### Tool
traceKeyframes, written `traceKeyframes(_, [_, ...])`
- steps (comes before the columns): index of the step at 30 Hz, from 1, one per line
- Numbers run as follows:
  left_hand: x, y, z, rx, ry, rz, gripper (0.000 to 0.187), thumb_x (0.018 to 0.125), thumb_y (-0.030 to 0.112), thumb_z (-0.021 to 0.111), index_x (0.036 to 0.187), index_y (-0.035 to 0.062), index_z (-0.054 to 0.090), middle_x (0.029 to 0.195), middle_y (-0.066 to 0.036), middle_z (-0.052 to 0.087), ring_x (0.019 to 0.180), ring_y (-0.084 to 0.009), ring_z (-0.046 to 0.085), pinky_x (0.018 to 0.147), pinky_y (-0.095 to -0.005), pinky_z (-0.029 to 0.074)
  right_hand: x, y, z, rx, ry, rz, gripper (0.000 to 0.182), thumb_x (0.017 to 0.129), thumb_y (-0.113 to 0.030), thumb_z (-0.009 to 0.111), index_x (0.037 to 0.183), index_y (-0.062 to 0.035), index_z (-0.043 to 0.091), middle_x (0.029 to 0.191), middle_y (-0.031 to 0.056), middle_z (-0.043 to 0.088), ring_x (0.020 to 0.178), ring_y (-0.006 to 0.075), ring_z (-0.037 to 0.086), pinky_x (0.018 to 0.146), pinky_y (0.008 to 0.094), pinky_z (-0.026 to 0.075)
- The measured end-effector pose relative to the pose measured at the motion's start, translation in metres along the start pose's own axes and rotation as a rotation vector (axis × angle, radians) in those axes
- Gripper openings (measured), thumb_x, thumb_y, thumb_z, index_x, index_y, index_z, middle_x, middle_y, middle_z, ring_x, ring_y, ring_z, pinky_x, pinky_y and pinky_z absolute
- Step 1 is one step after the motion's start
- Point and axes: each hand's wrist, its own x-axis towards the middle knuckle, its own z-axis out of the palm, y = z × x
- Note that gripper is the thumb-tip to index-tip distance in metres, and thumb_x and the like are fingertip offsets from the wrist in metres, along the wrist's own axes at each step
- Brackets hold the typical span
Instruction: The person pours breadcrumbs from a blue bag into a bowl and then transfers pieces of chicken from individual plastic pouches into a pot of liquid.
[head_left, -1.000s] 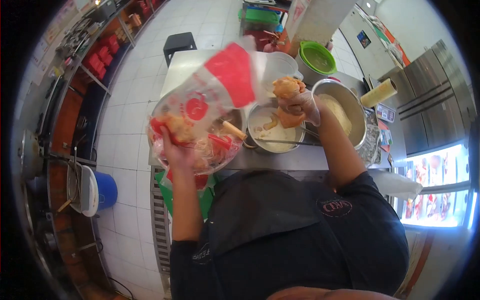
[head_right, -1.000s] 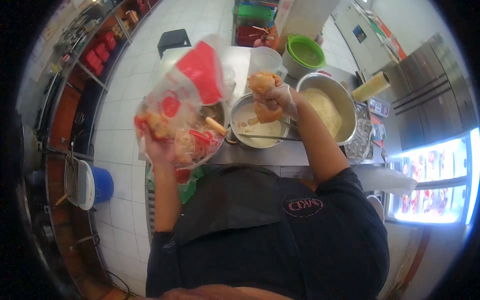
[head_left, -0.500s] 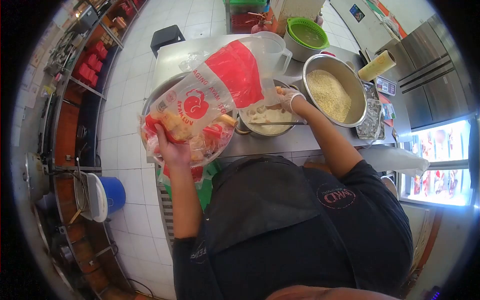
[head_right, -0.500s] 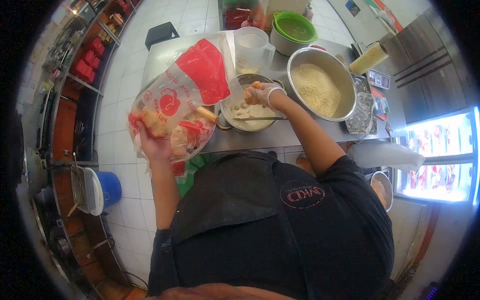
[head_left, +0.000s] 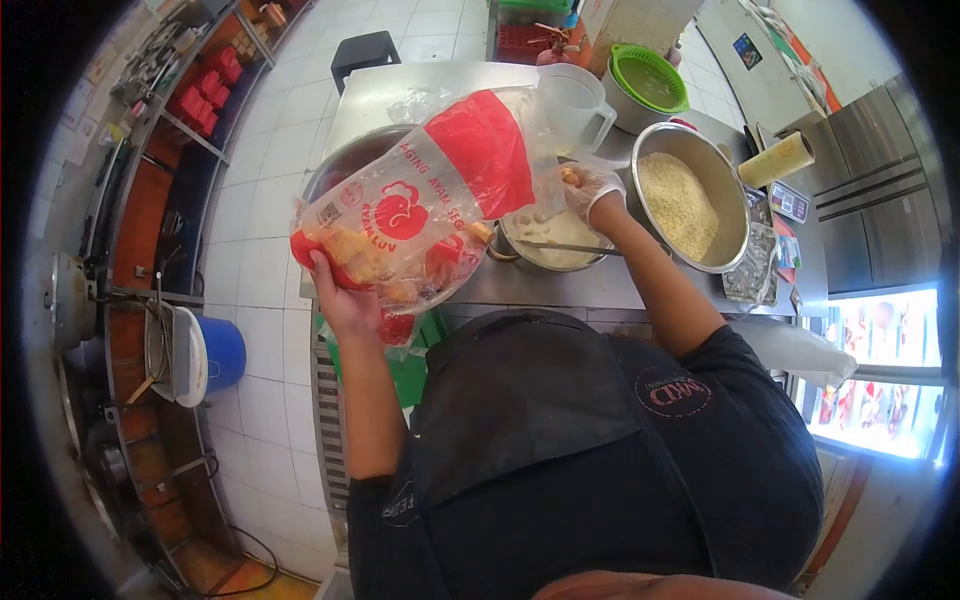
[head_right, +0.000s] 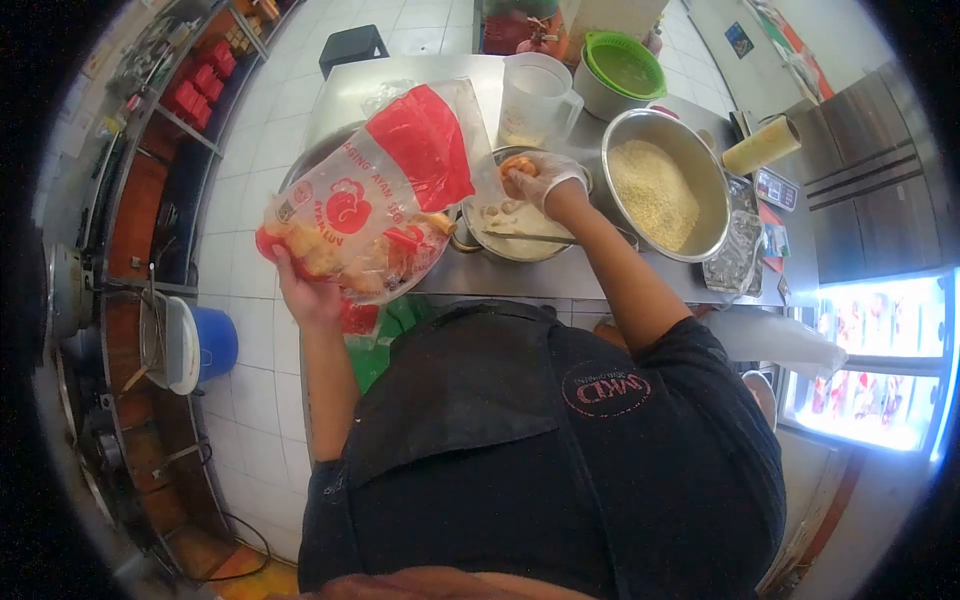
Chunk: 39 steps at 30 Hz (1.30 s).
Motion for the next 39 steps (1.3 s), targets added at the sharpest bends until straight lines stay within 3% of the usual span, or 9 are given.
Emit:
traceKeyframes(1, [-0.001, 0.001, -0.001, -0.004, 0.001, 0.000, 0.056, 0.105, 0.040, 0.052, 0.152, 0.0135, 0.036, 0.150, -0.009, 0.048, 0.136, -0.0296, 0.050, 0.112, -0.0509, 0.043, 0.000, 0.006, 0.006, 0.278, -0.058, 0.153, 0.028, 0.093, -0.027, 0.064, 0.115, -0.0123, 0.074, 0.105, 0.0091, 0.075, 0.091, 0.0207, 0.072, 0.081, 0.0317, 0.055])
traceKeyframes(9, [0.002, 0.000, 0.005, 0.075, 0.030, 0.008, 0.063, 0.106, 0.046, 0.047, 0.155, 0.0073, 0.034, 0.154, -0.012, 0.045, 0.141, -0.0317, 0.044, 0.117, -0.0511, 0.036, 0.027, 0.071, 0.016, 0.178, -0.198, 0.418, 0.040, 0.089, -0.037, 0.068, 0.119, -0.0121, 0.072, 0.107, 0.0103, 0.074, 0.093, 0.0218, 0.070, 0.084, 0.0339, 0.054])
traceKeyframes(13, [0.005, -0.006, 0.015, 0.039, 0.021, -0.028, 0.061, 0.106, 0.046, 0.048, 0.154, 0.0091, 0.036, 0.153, -0.011, 0.046, 0.140, -0.0307, 0.046, 0.116, -0.0502, 0.038, 0.008, 0.018, -0.007, 0.359, -0.252, 0.380, 0.039, 0.092, -0.037, 0.066, 0.120, -0.0104, 0.071, 0.110, 0.0075, 0.073, 0.096, 0.0201, 0.069, 0.087, 0.0334, 0.053])
traceKeyframes(17, [0.006, -0.016, 0.028, 0.034, 0.036, -0.078, 0.059, 0.106, 0.048, 0.047, 0.152, 0.0100, 0.040, 0.152, -0.009, 0.048, 0.137, -0.0281, 0.049, 0.114, -0.0479, 0.040, 0.009, 0.051, -0.002, 0.182, -0.050, 0.169, 0.029, 0.096, -0.024, 0.064, 0.119, -0.0075, 0.071, 0.109, 0.0054, 0.072, 0.097, 0.0180, 0.068, 0.087, 0.0316, 0.054])
traceKeyframes(22, [0.014, -0.035, 0.036, 0.020, 0.057, -0.115, 0.056, 0.108, 0.047, 0.041, 0.148, 0.0077, 0.043, 0.148, -0.009, 0.052, 0.132, -0.0279, 0.054, 0.111, -0.0461, 0.045, -0.036, -0.064, -0.081, 0.896, -0.355, 0.284, 0.027, 0.097, -0.018, 0.064, 0.118, -0.0009, 0.070, 0.112, 0.0083, 0.071, 0.101, 0.0186, 0.068, 0.090, 0.0332, 0.055])
traceKeyframes(26, [0.016, -0.053, 0.044, 0.126, -0.025, -0.100, 0.052, 0.109, 0.042, 0.042, 0.146, 0.0048, 0.044, 0.143, -0.012, 0.054, 0.128, -0.0279, 0.057, 0.106, -0.0439, 0.049, -0.040, -0.074, -0.093, 1.051, -0.342, 0.158, 0.032, 0.097, -0.020, 0.068, 0.116, 0.0049, 0.068, 0.114, 0.0135, 0.069, 0.101, 0.0213, 0.067, 0.091, 0.0354, 0.055])
traceKeyframes(30, [0.018, -0.056, 0.065, 0.281, 0.009, -0.057, 0.046, 0.110, 0.036, 0.044, 0.140, 0.0030, 0.050, 0.131, -0.013, 0.061, 0.115, -0.0258, 0.063, 0.100, -0.0411, 0.053, -0.037, -0.072, -0.072, 1.424, -0.020, 0.294, 0.039, 0.100, -0.024, 0.061, 0.130, 0.0007, 0.062, 0.120, 0.0144, 0.068, 0.108, 0.0233, 0.066, 0.100, 0.0397, 0.050])
traceKeyframes(33, [0.016, -0.057, 0.089, 0.430, 0.005, -0.035, 0.044, 0.110, 0.036, 0.045, 0.131, 0.0003, 0.058, 0.121, -0.010, 0.067, 0.102, -0.0232, 0.067, 0.092, -0.0385, 0.055, -0.032, -0.074, -0.079, 1.378, 0.031, 0.458, 0.032, 0.099, -0.028, 0.065, 0.121, -0.0056, 0.069, 0.112, 0.0100, 0.070, 0.095, 0.0194, 0.069, 0.084, 0.0329, 0.056])
traceKeyframes(39, [0.030, -0.045, 0.128, 1.177, -0.265, 0.181, 0.047, 0.109, 0.042, 0.045, 0.116, 0.0030, 0.070, 0.092, -0.016, 0.072, 0.084, -0.0243, 0.069, 0.075, -0.0404, 0.054, -0.024, 0.004, -0.063, 0.516, 0.003, 0.610, 0.030, 0.099, -0.029, 0.064, 0.117, -0.0061, 0.070, 0.089, 0.0054, 0.072, 0.072, 0.0141, 0.067, 0.061, 0.0300, 0.054])
